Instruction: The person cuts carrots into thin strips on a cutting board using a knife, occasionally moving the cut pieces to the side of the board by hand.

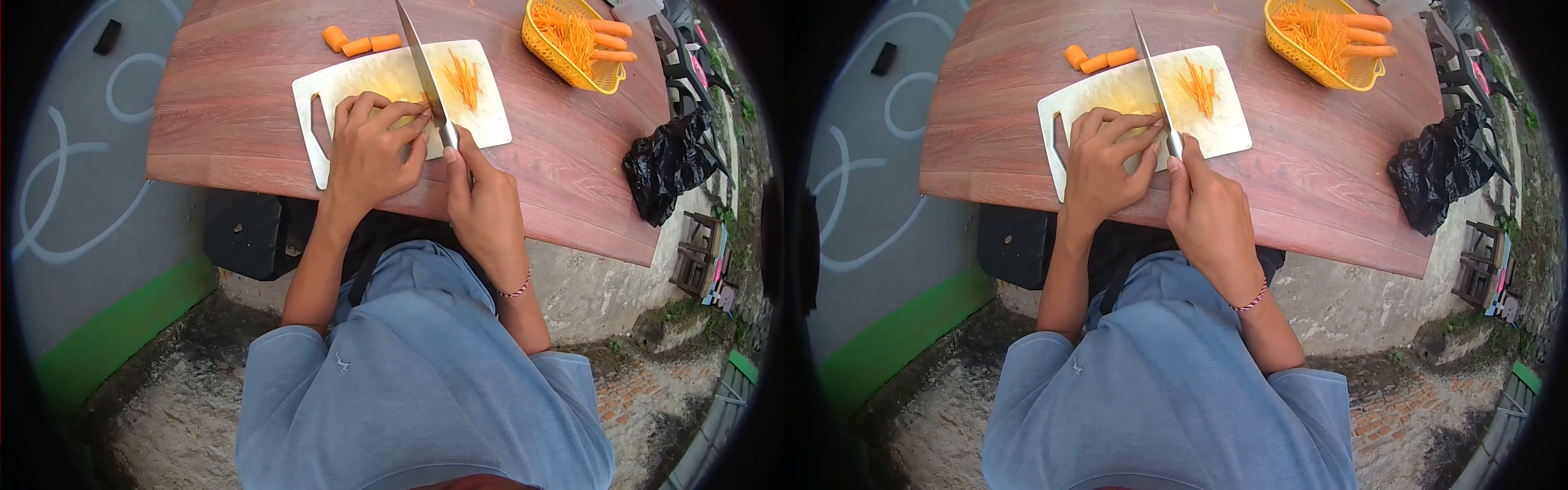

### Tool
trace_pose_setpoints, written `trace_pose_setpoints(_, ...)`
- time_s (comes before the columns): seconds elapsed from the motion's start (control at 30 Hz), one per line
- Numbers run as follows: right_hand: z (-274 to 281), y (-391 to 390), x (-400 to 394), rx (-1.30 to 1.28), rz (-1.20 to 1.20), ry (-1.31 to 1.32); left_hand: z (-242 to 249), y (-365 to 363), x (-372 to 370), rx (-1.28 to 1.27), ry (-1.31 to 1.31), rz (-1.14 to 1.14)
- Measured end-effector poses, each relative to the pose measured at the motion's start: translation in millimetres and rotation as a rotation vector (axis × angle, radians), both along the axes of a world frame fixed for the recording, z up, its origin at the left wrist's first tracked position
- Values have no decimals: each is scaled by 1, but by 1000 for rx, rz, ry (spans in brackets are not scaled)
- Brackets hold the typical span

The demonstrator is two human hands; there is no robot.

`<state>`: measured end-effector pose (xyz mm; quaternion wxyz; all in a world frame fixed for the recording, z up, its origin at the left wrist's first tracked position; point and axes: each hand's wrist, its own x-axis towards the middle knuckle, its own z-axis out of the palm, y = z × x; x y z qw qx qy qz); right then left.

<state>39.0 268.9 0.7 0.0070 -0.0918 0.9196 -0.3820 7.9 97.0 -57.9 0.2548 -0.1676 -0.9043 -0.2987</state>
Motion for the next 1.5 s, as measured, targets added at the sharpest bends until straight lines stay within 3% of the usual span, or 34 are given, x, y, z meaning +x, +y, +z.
trace_pose_setpoints(0.07,0,4,-8,-29,-18,-61,-1,0,1,-1,7,-1)
trace_pose_setpoints(0.13,0,9,-16,-327,-96,-362,-1,0,1,-6,-3,5)
trace_pose_setpoints(0.2,-7,15,-20,-371,-102,-363,3,0,2,-19,5,4)
trace_pose_setpoints(0.27,-17,19,-24,-224,-83,-156,4,0,3,-38,10,6)
trace_pose_setpoints(0.37,-6,23,-23,-339,-116,-269,0,1,2,5,16,8)
trace_pose_setpoints(0.57,-11,36,-12,-397,-70,-213,6,-5,-5,100,-32,-2)
trace_pose_setpoints(0.67,-5,40,-7,-434,-99,-283,22,-14,-18,-37,-58,-22)
trace_pose_setpoints(0.73,-6,43,-5,-444,-88,-285,24,-20,-36,-208,-69,-180)
trace_pose_setpoints(0.83,-7,46,-3,-450,-70,-304,33,-27,-59,-244,-118,-352)
trace_pose_setpoints(0.97,-19,50,-2,-468,-45,-271,37,-27,-64,-319,-146,-358)
trace_pose_setpoints(1.07,-14,50,1,-486,-53,-327,33,-22,-52,-341,-129,-269)
trace_pose_setpoints(1.13,-11,49,3,-492,-59,-345,30,-16,-40,-279,-230,-35)
trace_pose_setpoints(1.23,-8,46,4,-497,-65,-378,32,-3,-26,-175,-297,109)
trace_pose_setpoints(1.5,-8,30,-3,-503,-50,-412,28,16,-13,124,-427,223)
